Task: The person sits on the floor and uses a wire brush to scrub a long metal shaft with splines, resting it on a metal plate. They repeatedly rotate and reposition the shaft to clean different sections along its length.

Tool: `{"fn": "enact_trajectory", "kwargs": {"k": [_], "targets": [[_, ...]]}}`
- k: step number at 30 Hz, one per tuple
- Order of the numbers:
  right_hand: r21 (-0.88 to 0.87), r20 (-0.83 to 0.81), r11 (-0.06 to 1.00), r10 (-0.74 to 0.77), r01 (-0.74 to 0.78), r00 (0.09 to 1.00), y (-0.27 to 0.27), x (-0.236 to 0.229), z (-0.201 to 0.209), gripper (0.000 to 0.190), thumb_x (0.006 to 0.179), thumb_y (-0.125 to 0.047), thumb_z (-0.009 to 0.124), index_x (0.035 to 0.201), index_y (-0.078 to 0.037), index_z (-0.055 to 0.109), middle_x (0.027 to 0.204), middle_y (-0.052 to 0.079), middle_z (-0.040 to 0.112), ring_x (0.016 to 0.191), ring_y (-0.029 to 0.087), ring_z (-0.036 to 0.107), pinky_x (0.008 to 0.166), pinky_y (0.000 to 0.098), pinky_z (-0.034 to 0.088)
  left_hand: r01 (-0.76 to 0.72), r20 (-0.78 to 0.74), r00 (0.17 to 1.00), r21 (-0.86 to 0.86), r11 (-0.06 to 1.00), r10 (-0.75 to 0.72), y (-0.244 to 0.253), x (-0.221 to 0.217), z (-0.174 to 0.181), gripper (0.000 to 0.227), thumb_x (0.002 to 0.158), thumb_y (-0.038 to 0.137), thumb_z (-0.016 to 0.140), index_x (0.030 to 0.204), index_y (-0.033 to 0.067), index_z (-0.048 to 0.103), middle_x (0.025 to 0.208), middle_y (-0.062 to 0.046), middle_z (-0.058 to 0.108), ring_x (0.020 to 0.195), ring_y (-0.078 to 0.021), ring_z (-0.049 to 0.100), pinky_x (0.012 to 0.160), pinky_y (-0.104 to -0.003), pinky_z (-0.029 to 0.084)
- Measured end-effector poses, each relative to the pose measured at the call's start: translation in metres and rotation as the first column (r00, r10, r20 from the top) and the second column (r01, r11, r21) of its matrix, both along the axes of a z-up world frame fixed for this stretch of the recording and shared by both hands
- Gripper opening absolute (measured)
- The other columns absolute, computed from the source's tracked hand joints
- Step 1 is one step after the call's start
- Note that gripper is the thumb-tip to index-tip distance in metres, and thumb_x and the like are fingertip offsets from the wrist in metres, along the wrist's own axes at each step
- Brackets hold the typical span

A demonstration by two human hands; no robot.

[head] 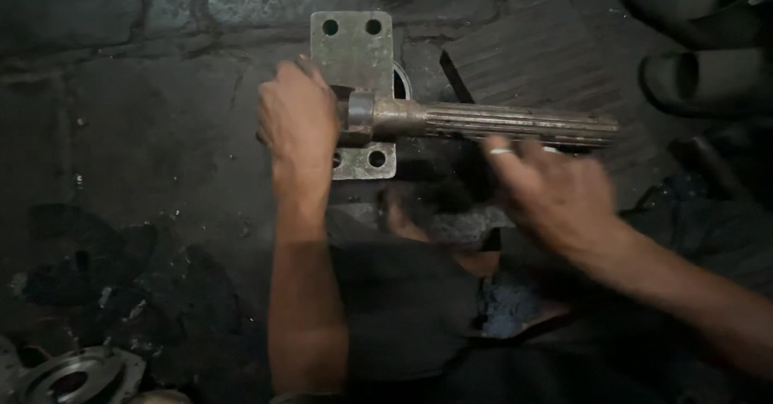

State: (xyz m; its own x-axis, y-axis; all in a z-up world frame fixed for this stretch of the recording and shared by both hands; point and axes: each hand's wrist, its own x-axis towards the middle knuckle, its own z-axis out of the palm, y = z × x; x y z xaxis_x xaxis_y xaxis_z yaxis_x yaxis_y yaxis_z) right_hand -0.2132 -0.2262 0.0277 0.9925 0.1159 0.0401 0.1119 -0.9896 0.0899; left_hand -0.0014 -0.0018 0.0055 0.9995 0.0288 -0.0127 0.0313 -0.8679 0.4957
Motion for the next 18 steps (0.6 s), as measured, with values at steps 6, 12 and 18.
{"fn": "enact_trajectory", "kwargs": {"k": [6,12,18], "targets": [[-0.132,-0.081,0.958,-0.267,0.255,0.96,-0.044,-0.047,0.015,0.049,0.096,-0.025,0.073,0.141,-0.017,0.057,0.085,0.01,0.067,0.056,0.024,0.064,0.048,0.0388,0.05,0.005,0.047,0.999,0.008,1.0,-0.005,0.003,0.0,-0.004,0.04,0.105,0.032,0.049,0.1,-0.0016,0.071,0.093,-0.031,0.07,0.089,-0.0513,0.068,0.079,-0.059,0.053],[-0.154,0.045,0.986,-0.057,0.064,0.997,-0.034,-0.031,0.001,0.052,0.096,-0.013,0.069,0.145,-0.01,0.056,0.098,0.012,0.069,0.061,0.021,0.065,0.044,0.0325,0.049,0.018,-0.005,1.0,-0.025,1.0,-0.018,0.002,0.0,-0.004,0.04,0.106,0.032,0.048,0.104,-0.0012,0.07,0.096,-0.03,0.07,0.091,-0.049,0.07,0.081,-0.056,0.054],[0.045,-0.041,0.999,0.002,-0.001,0.999,0.021,0.016,-0.003,0.045,0.094,-0.013,0.067,0.137,-0.01,0.055,0.084,0.01,0.066,0.053,0.02,0.064,0.039,0.0343,0.048,0.002,0.045,0.999,-0.017,1.0,-0.001,0.002,-0.003,-0.003,0.037,0.105,0.032,0.05,0.104,0.0007,0.069,0.092,-0.031,0.07,0.089,-0.051,0.069,0.078,-0.058,0.053]]}}
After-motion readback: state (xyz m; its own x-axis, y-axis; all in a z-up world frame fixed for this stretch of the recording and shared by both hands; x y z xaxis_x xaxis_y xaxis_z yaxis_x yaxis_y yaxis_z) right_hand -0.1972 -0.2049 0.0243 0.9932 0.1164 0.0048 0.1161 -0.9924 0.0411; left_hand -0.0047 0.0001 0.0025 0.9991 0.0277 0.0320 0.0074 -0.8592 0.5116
